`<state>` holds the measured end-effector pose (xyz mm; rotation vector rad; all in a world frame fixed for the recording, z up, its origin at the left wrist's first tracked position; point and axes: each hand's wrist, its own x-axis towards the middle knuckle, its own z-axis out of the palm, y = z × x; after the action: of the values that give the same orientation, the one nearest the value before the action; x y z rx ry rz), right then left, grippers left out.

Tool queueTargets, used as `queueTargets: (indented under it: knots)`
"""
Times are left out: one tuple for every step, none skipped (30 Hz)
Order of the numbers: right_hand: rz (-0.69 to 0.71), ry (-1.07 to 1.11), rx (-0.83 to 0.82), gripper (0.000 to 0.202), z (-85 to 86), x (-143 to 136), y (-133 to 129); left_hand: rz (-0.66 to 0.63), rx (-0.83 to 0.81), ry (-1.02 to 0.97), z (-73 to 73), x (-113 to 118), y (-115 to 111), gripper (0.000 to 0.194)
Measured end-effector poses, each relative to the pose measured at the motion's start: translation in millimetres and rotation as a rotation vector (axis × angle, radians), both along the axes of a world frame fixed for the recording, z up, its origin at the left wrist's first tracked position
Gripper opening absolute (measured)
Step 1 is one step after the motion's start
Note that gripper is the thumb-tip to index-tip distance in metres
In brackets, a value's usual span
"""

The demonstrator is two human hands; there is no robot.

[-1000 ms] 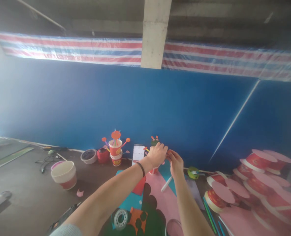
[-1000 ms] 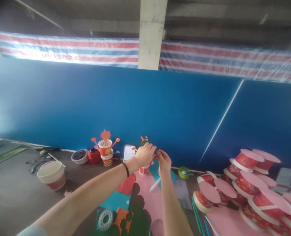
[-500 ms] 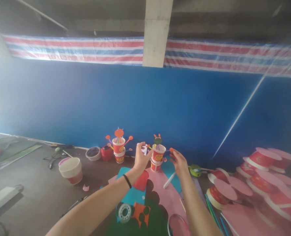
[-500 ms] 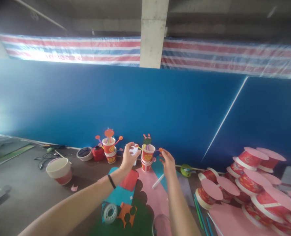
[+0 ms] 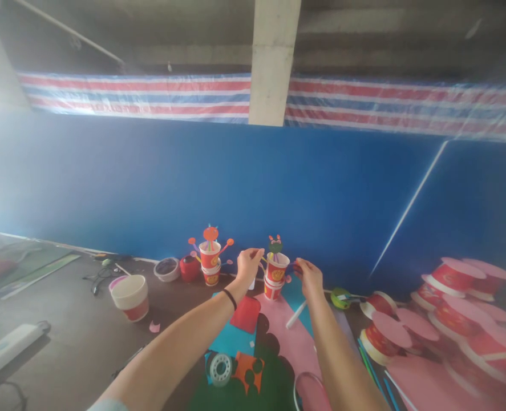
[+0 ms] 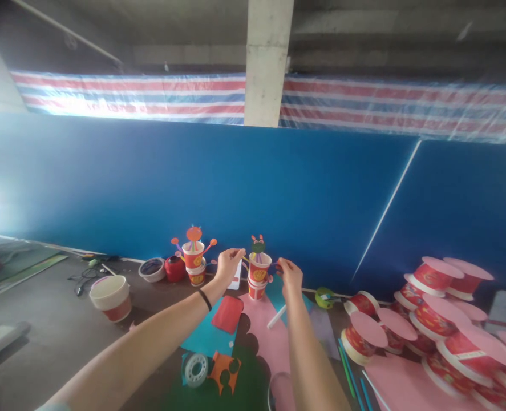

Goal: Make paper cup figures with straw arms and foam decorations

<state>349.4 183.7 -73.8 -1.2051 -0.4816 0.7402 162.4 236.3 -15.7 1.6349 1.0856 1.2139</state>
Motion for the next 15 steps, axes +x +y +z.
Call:
queueTargets:
  knots:
    - [0.000, 0.000, -0.006, 0.025, 0.5, 0.6, 0.1, -0.005, -0.005, -0.009, 0.5, 0.7, 0.5, 0.032]
    - [0.000, 0.002, -0.010, 0.025, 0.8, 1.1, 0.2, -0.008, -0.011, -0.021, 0.9, 1.4, 1.0, 0.032]
    - [0.000, 0.003, -0.014, 0.026, 1.0, 1.5, 0.1, -0.008, -0.019, -0.034, 1.1, 2.1, 1.5, 0.032]
    - [-0.001, 0.006, -0.017, 0.026, 1.2, 1.9, -0.1, -0.005, -0.028, -0.050, 1.2, 2.8, 2.2, 0.031]
    - [-0.002, 0.009, -0.019, 0.026, 1.3, 2.2, -0.3, 0.000, -0.039, -0.067, 1.1, 3.4, 3.0, 0.030]
    - [-0.003, 0.013, -0.020, 0.026, 1.5, 2.5, -0.6, 0.004, -0.049, -0.084, 0.9, 3.7, 4.0, 0.028]
    - [-0.004, 0.018, -0.022, 0.025, 1.7, 2.7, -0.9, 0.006, -0.060, -0.101, 0.4, 3.9, 5.2, 0.027]
    - [-0.004, 0.023, -0.023, 0.025, 2.2, 3.0, -1.3, 0.007, -0.069, -0.115, -0.2, 3.8, 6.6, 0.027]
    - [-0.003, 0.029, -0.025, 0.025, 2.8, 3.3, -1.8, 0.008, -0.078, -0.128, -1.0, 3.5, 8.0, 0.027]
    - [-0.002, 0.037, -0.027, 0.025, 3.6, 3.6, -2.3, 0.007, -0.085, -0.140, -2.0, 2.9, 9.6, 0.028]
    - [0.000, 0.045, -0.030, 0.025, 4.6, 3.9, -2.8, 0.007, -0.091, -0.150, -3.1, 2.3, 11.2, 0.031]
    - [0.001, 0.053, -0.033, 0.026, 5.6, 4.1, -3.4, 0.006, -0.097, -0.159, -4.2, 1.5, 12.7, 0.034]
    - [0.001, 0.061, -0.037, 0.027, 6.6, 4.3, -4.0, 0.006, -0.101, -0.167, -5.3, 0.6, 14.1, 0.037]
    - [0.000, 0.068, -0.042, 0.028, 7.6, 4.3, -4.4, 0.006, -0.104, -0.176, -6.3, -0.4, 15.4, 0.041]
    - [-0.002, 0.074, -0.046, 0.029, 8.4, 4.1, -4.8, 0.007, -0.107, -0.184, -7.1, -1.4, 16.5, 0.044]
